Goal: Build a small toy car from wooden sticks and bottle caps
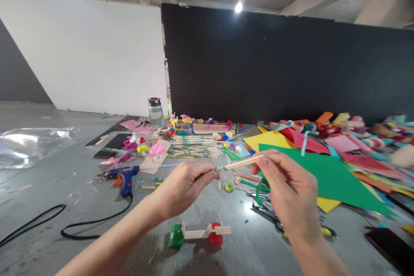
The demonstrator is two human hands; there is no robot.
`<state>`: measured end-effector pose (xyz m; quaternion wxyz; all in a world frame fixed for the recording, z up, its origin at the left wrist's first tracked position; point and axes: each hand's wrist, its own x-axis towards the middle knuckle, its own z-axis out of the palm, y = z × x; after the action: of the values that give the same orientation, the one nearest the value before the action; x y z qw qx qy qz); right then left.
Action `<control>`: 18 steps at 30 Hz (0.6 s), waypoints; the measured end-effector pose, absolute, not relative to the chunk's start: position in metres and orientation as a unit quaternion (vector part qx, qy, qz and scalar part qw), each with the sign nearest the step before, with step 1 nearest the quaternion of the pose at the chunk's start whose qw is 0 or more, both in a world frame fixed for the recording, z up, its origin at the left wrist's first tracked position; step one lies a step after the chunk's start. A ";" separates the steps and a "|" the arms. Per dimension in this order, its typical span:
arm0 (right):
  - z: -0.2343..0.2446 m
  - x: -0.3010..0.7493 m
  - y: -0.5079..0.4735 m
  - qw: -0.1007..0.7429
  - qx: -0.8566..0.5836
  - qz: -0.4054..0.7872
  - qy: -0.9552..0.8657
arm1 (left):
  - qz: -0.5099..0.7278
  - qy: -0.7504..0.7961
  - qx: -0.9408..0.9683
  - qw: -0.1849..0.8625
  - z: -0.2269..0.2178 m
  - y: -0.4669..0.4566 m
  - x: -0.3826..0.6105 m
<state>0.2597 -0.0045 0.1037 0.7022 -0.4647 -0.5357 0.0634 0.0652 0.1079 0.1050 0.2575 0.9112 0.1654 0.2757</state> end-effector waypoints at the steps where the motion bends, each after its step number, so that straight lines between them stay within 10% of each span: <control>1: 0.104 0.262 -0.004 0.711 -0.461 0.053 -0.528 | 0.272 0.164 0.914 0.252 0.106 0.110 0.065; 18: 0.121 0.317 -0.006 0.841 -0.415 -0.012 -0.347 | 0.222 0.333 0.913 0.077 0.023 0.221 0.058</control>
<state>0.3165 -0.0064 0.1209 0.8409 -0.4147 -0.3475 -0.0120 0.0580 0.2208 0.0227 0.0769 0.9133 0.3329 0.2215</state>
